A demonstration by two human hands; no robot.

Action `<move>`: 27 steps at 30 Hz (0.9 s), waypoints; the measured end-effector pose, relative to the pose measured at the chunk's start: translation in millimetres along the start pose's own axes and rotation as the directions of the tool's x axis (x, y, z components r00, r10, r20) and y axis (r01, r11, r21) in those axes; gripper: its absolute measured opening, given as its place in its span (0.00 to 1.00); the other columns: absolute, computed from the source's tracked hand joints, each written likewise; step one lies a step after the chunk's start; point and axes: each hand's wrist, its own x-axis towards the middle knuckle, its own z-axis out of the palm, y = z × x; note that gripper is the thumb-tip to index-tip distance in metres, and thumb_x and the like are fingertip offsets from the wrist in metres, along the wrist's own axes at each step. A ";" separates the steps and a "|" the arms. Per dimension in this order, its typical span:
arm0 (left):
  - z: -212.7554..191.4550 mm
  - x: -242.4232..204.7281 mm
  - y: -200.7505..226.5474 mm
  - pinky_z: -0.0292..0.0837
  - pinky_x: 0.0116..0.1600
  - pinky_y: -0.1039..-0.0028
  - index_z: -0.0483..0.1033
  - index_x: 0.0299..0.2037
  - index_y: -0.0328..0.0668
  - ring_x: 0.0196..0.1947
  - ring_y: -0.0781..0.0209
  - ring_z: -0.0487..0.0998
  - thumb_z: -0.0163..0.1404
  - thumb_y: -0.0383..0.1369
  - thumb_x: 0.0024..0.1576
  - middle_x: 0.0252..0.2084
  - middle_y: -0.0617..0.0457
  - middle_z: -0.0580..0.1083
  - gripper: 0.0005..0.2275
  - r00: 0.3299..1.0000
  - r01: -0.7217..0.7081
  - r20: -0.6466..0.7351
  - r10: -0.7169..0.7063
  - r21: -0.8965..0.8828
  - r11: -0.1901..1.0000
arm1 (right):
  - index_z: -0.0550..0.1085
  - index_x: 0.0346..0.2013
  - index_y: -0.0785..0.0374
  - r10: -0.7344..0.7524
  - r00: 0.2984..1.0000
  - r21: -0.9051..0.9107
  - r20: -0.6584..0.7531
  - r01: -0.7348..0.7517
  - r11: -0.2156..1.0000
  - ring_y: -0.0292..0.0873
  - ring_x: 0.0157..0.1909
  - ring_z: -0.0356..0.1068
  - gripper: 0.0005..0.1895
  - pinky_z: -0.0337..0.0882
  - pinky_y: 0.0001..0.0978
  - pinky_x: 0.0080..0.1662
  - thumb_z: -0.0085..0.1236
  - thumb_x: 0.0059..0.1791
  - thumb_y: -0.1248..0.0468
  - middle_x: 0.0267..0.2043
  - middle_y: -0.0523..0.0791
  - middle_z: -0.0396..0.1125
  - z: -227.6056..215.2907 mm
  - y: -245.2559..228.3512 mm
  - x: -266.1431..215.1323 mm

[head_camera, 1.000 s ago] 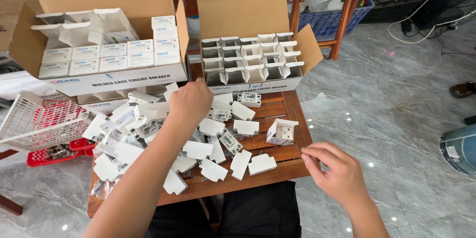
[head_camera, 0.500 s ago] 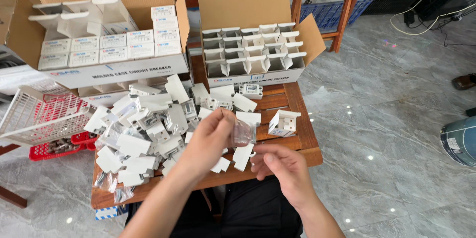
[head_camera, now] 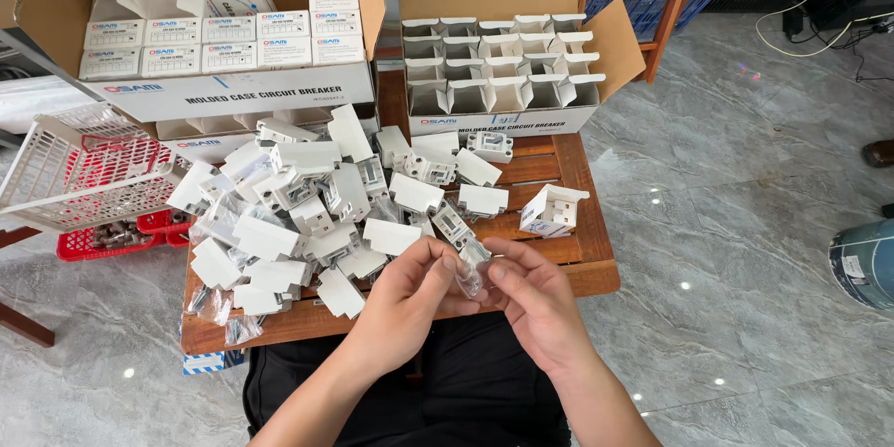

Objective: The person repeatedly picks up white molded case circuit breakers from a pile on a wooden table, removes them from plastic bags, and places them into individual cardboard boxes. The person handles the breakers one at a time, inspecting them briefly before placing them into the packaging.

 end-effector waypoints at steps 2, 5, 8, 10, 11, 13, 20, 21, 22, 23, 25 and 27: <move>-4.3 -1.7 -2.2 0.96 0.56 0.60 0.75 0.43 0.36 0.43 0.60 0.87 0.46 0.34 0.73 0.40 0.44 0.84 0.10 1.000 -0.018 0.021 0.018 0.007 1.000 | 0.80 0.61 0.69 0.012 1.000 0.029 -0.013 -0.012 1.000 0.49 0.42 0.81 0.20 0.82 0.41 0.46 0.66 0.53 0.71 0.46 0.55 0.82 0.1 7.7 1.5; -7.4 -5.6 0.9 0.95 0.56 0.60 0.75 0.41 0.37 0.43 0.59 0.88 0.45 0.32 0.71 0.40 0.44 0.85 0.09 0.999 -0.012 0.036 0.012 0.005 1.000 | 0.82 0.56 0.70 -0.009 0.999 0.057 -0.045 0.011 0.998 0.49 0.45 0.82 0.16 0.83 0.42 0.48 0.66 0.52 0.74 0.46 0.55 0.82 1.5 15.3 1.5; -5.8 -13.0 16.2 0.93 0.52 0.58 0.77 0.41 0.37 0.43 0.49 0.91 0.51 0.33 0.65 0.41 0.41 0.86 0.07 0.993 0.118 -0.011 -0.118 0.011 0.993 | 0.82 0.54 0.71 -0.088 0.993 -0.028 -0.073 0.086 0.996 0.49 0.40 0.80 0.14 0.83 0.41 0.46 0.66 0.52 0.75 0.41 0.54 0.80 5.5 14.4 -2.0; -6.2 -12.5 17.2 0.92 0.50 0.57 0.77 0.42 0.37 0.42 0.43 0.93 0.56 0.36 0.61 0.43 0.39 0.87 0.10 0.975 0.219 -0.051 -0.218 0.025 0.975 | 0.81 0.53 0.72 -0.138 0.987 -0.111 -0.076 0.129 0.985 0.48 0.35 0.78 0.14 0.83 0.40 0.43 0.67 0.52 0.74 0.38 0.53 0.77 10.7 9.1 -4.4; -7.8 -10.7 11.4 0.92 0.48 0.63 0.81 0.42 0.35 0.39 0.49 0.92 0.62 0.34 0.59 0.37 0.41 0.86 0.09 0.976 0.211 -0.071 -0.205 0.090 0.973 | 0.82 0.52 0.71 -0.178 0.982 -0.215 -0.064 0.161 0.963 0.48 0.36 0.80 0.13 0.84 0.40 0.45 0.67 0.52 0.73 0.35 0.53 0.78 14.6 5.7 -6.2; -11.5 -7.6 1.1 0.92 0.46 0.68 0.85 0.42 0.34 0.36 0.56 0.91 0.68 0.31 0.58 0.32 0.43 0.85 0.09 0.977 0.204 -0.091 -0.192 0.155 0.967 | 0.82 0.50 0.70 -0.215 0.975 -0.317 -0.046 0.190 0.929 0.47 0.36 0.81 0.12 0.85 0.39 0.48 0.68 0.51 0.72 0.33 0.54 0.79 17.7 4.9 -7.7; -16.2 -5.8 -4.3 0.91 0.43 0.70 0.90 0.45 0.31 0.36 0.54 0.92 0.63 0.31 0.62 0.37 0.41 0.89 0.09 0.965 0.256 -0.099 -0.241 0.193 0.947 | 0.81 0.53 0.71 -0.196 0.977 -0.257 -0.085 0.169 0.952 0.47 0.35 0.79 0.16 0.88 0.42 0.41 0.70 0.50 0.73 0.40 0.53 0.79 14.8 12.6 -10.4; -15.7 -5.5 -4.4 0.89 0.40 0.70 0.90 0.42 0.31 0.35 0.55 0.91 0.64 0.34 0.63 0.36 0.41 0.89 0.10 0.963 0.266 -0.102 -0.250 0.199 0.943 | 0.80 0.54 0.70 -0.208 0.976 -0.247 -0.065 0.186 0.951 0.48 0.37 0.80 0.16 0.86 0.40 0.42 0.69 0.51 0.73 0.39 0.54 0.80 13.0 13.3 -11.1; -15.9 -4.1 -7.0 0.89 0.40 0.70 0.90 0.42 0.31 0.35 0.55 0.91 0.64 0.34 0.63 0.36 0.41 0.89 0.10 0.963 0.267 -0.102 -0.251 0.198 0.943 | 0.80 0.54 0.70 -0.206 0.976 -0.247 -0.065 0.184 0.951 0.48 0.37 0.80 0.16 0.86 0.40 0.42 0.69 0.51 0.73 0.39 0.54 0.80 11.5 12.9 -12.0; -16.4 -2.9 -9.5 0.88 0.37 0.71 0.87 0.41 0.35 0.34 0.56 0.90 0.63 0.36 0.63 0.37 0.41 0.89 0.10 0.967 0.248 -0.104 -0.232 0.199 0.948 | 0.77 0.60 0.69 -0.170 0.985 -0.199 0.009 0.168 0.965 0.47 0.42 0.80 0.22 0.85 0.41 0.46 0.68 0.51 0.73 0.43 0.53 0.80 10.4 12.8 -12.8; -17.4 -1.6 -12.7 0.87 0.35 0.71 0.84 0.39 0.38 0.33 0.57 0.90 0.63 0.38 0.63 0.38 0.41 0.90 0.10 0.971 0.233 -0.106 -0.215 0.199 0.952 | 0.74 0.67 0.67 -0.134 0.988 -0.153 0.082 0.145 0.978 0.45 0.48 0.80 0.28 0.83 0.42 0.51 0.67 0.51 0.73 0.47 0.52 0.80 10.4 13.6 -14.4; -18.4 0.1 -13.3 0.84 0.33 0.73 0.86 0.36 0.41 0.31 0.62 0.87 0.63 0.38 0.64 0.33 0.48 0.87 0.10 0.983 0.173 -0.096 -0.153 0.259 0.950 | 0.75 0.65 0.68 -0.074 0.996 -0.215 0.048 0.082 0.973 0.46 0.42 0.82 0.28 0.83 0.41 0.48 0.70 0.50 0.71 0.39 0.50 0.81 12.8 14.5 -14.3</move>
